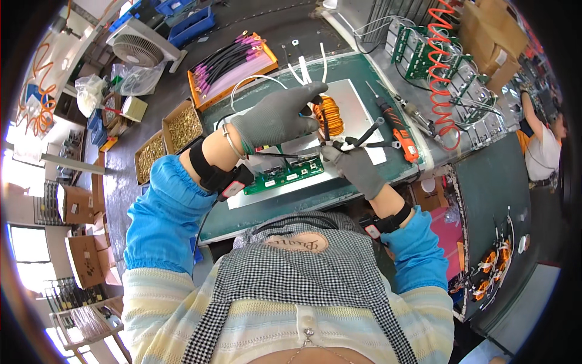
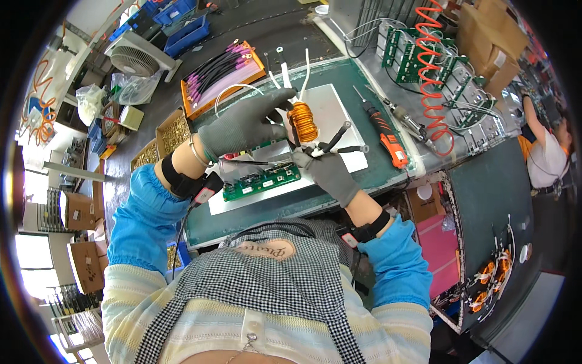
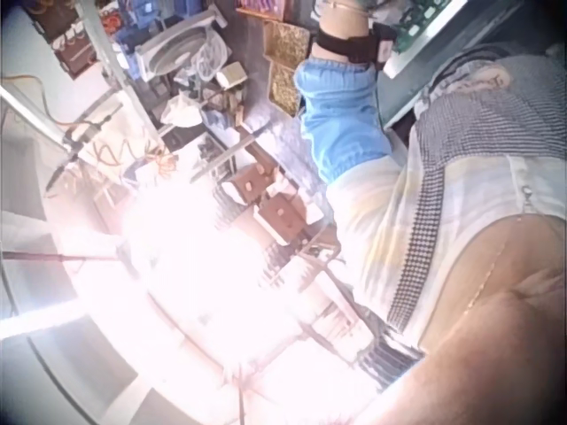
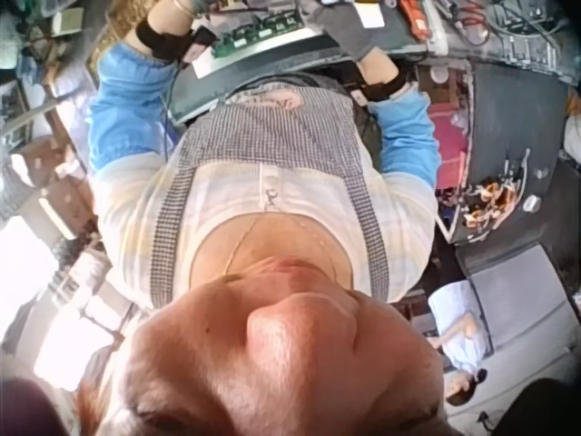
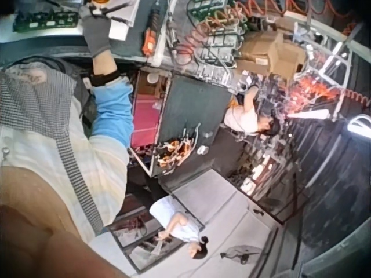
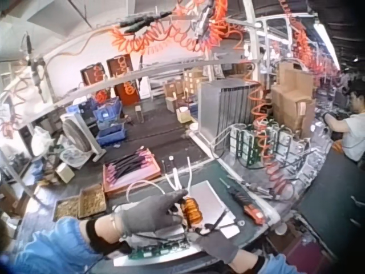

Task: The user is assembling electronic components onto a metal chassis using power screwdrivers and manual tools.

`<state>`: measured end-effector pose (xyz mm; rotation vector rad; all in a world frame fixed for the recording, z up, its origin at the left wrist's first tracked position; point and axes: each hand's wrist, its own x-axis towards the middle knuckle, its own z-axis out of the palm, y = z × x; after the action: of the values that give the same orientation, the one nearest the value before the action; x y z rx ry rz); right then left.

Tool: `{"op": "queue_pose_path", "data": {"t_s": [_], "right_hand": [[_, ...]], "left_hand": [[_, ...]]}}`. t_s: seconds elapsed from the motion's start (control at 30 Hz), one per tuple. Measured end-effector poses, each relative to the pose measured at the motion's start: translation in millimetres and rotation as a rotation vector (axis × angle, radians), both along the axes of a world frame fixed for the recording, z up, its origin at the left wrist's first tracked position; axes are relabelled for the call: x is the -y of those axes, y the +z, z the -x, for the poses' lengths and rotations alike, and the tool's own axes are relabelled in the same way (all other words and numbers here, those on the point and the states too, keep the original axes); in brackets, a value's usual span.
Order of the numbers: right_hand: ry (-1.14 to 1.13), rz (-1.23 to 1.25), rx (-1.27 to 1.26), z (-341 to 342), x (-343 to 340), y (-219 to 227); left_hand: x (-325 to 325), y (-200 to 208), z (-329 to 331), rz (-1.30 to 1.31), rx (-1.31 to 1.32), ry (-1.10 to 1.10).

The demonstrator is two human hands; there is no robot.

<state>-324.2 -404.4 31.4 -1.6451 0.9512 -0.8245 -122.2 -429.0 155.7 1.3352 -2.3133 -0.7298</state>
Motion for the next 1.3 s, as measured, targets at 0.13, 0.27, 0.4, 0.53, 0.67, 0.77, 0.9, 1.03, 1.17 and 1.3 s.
{"op": "queue_pose_path", "data": {"t_s": [0.13, 0.27, 0.4, 0.53, 0.67, 0.77, 0.9, 1.03, 1.17, 1.3], "right_hand": [[-0.091, -0.260, 0.090, -6.4, -2.5, -10.0], [-0.084, 0.046, -0.072, 6.4, -3.7, -28.2], [-0.084, -0.184, 0.057, 11.2, -13.0, -6.1], [-0.104, -0.054, -0.057, 8.3, -15.2, 2.8], [-0.234, -0.392, 0.206, -0.9, -18.1, -3.0], [-0.260, -0.444, 0.388, -6.8, -23.1, -2.1], [-0.351, -0.484, 0.488, -15.1, -32.1, -4.4], [-0.369, -0.384, 0.519, -22.6, -38.8, -1.4], [-0.410, -0.322, 0.442, -31.1, -45.7, 3.7], [-0.514, -0.387, 0.585, -39.4, -49.0, 6.8]], "left_hand": [[9.0, 7.2, 3.1, -0.004, 0.116, -0.053], [18.9, 23.0, 10.6, -0.014, 0.529, -0.151], [29.4, 21.2, 5.8, -0.057, 0.685, -0.207], [44.3, 7.3, 1.9, -0.120, 0.631, -0.266], [46.5, -12.1, 2.5, 0.025, 0.535, -0.213], [37.6, -17.4, 8.9, 0.067, 0.524, -0.083], [26.2, -26.1, 8.6, 0.133, 0.498, 0.085], [21.2, -31.4, 6.8, 0.186, 0.493, 0.113], [17.3, -27.0, 10.3, 0.145, 0.535, 0.150], [17.7, -16.8, 17.1, 0.071, 0.594, 0.155]]}}
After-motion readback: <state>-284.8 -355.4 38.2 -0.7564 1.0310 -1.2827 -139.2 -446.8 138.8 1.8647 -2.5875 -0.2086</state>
